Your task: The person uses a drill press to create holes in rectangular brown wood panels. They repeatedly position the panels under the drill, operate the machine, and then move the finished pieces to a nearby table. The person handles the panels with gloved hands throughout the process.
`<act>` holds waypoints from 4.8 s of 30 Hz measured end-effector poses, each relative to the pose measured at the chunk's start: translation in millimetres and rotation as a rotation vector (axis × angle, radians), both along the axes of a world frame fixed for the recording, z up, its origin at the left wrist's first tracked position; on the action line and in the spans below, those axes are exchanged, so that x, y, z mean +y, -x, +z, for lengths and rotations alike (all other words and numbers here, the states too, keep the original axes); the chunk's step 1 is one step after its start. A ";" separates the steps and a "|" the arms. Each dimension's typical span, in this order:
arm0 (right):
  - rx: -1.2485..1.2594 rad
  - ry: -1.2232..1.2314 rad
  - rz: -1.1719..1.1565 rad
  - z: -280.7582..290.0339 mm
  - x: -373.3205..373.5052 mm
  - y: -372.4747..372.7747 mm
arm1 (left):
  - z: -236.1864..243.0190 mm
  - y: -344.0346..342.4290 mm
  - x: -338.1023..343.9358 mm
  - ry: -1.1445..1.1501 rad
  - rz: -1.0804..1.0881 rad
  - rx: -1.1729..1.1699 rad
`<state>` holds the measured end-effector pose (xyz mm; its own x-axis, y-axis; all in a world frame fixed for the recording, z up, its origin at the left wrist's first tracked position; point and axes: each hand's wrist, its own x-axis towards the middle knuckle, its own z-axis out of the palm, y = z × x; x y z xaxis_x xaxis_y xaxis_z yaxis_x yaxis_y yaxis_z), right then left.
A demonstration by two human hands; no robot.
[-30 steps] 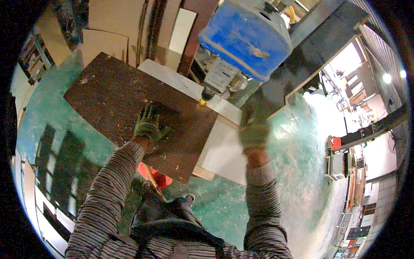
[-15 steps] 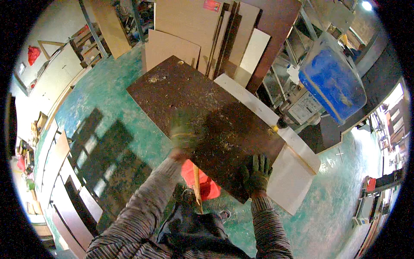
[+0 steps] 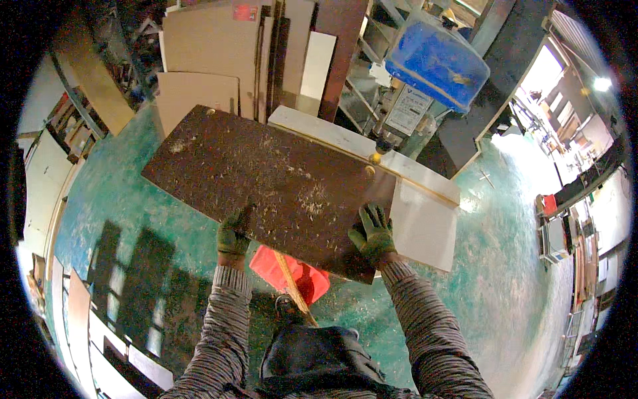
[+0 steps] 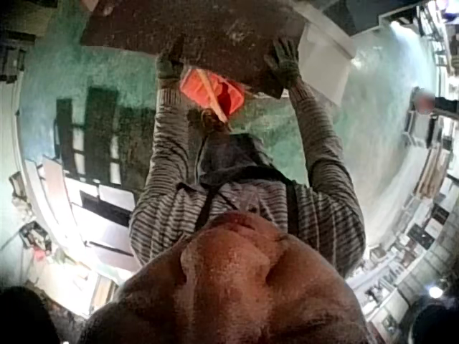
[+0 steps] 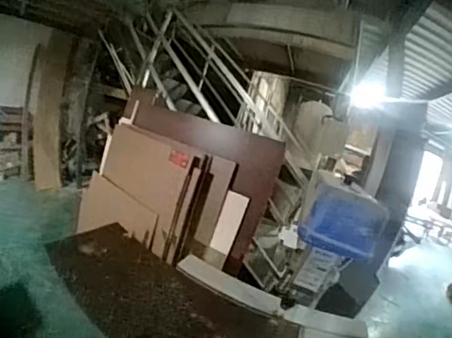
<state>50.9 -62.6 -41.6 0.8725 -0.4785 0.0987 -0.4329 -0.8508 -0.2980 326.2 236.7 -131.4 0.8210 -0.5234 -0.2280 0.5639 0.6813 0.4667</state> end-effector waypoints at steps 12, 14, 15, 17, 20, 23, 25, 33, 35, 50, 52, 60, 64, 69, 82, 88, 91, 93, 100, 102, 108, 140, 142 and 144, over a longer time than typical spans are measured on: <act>-0.389 -1.123 0.051 7.1 138.7 264.7 | 115.0 312.2 231.8 -0.255 0.326 -0.058; -0.173 -1.318 0.117 -27.1 142.3 314.2 | 143.5 362.9 258.1 -0.371 0.408 -0.127; -0.068 -1.227 0.166 -52.6 146.5 336.0 | 153.7 382.6 266.9 -0.445 0.456 -0.195; 0.155 -0.773 0.396 -102.8 158.8 379.4 | 162.2 408.2 276.4 -0.737 0.391 -0.047; -0.047 -1.680 0.216 -170.1 207.5 457.8 | 145.6 432.9 277.2 -1.188 0.245 0.147; 0.174 -1.846 0.030 -194.3 242.2 522.1 | 117.9 477.5 309.2 -1.101 0.229 0.096; 0.247 -1.876 -0.028 -191.5 266.1 550.8 | 109.6 529.2 334.1 -0.846 0.454 0.258; 0.293 -2.070 0.060 -166.2 372.0 541.8 | 189.3 692.3 499.6 -0.914 0.464 0.148; 0.123 -2.643 -0.628 -165.5 397.4 504.9 | 209.5 737.9 559.8 -0.813 0.556 0.047; -0.439 0.300 1.294 -26.2 872.6 474.3 | 281.6 952.6 1029.6 -0.699 1.050 -0.092; -0.363 0.303 1.387 -25.9 935.5 502.6 | 230.4 992.6 1052.0 -1.074 1.073 0.051; 0.442 -0.372 0.952 -69.0 1165.2 598.0 | 25.3 1074.1 1256.4 -1.718 1.012 0.721; 0.614 -1.029 0.932 -80.1 1261.5 615.6 | -10.2 1102.9 1383.4 -2.044 0.620 0.862; 0.651 -0.538 0.956 -109.0 1359.4 601.7 | -68.6 1120.2 1486.7 -2.313 0.162 0.739; 0.581 -0.627 0.756 -202.3 1459.3 633.2 | -208.4 1092.4 1616.3 -2.426 -0.197 0.382; 0.630 -0.838 0.628 -227.7 1558.1 601.1 | -231.5 1033.3 1694.9 -2.162 0.390 0.391; 0.480 -0.565 0.849 -229.2 1594.9 581.1 | -221.4 1008.4 1700.6 -1.518 0.933 0.453; 0.523 -0.454 0.925 -223.5 1601.7 577.0 | -212.0 1008.4 1690.7 -1.266 0.950 0.359; 0.775 -0.721 0.754 -201.9 1536.6 610.5 | -230.1 1054.9 1634.6 -1.326 0.733 0.513; 0.495 -0.607 0.806 -206.6 1500.5 606.7 | -239.9 1059.1 1633.7 -1.284 0.746 0.599; 0.354 -0.498 0.297 -211.4 1378.9 522.6 | -228.8 1038.5 1625.3 -1.674 0.647 0.478; 0.495 -0.949 0.280 -295.5 1197.3 412.0 | -224.0 840.2 1305.8 -0.875 0.261 0.593; 0.393 -0.758 0.273 -305.7 1192.3 414.1 | -219.3 848.2 1307.1 -0.858 0.239 0.543; 0.314 -0.985 -0.075 -315.1 1161.9 413.9 | -213.4 858.7 1310.6 -0.838 0.215 0.584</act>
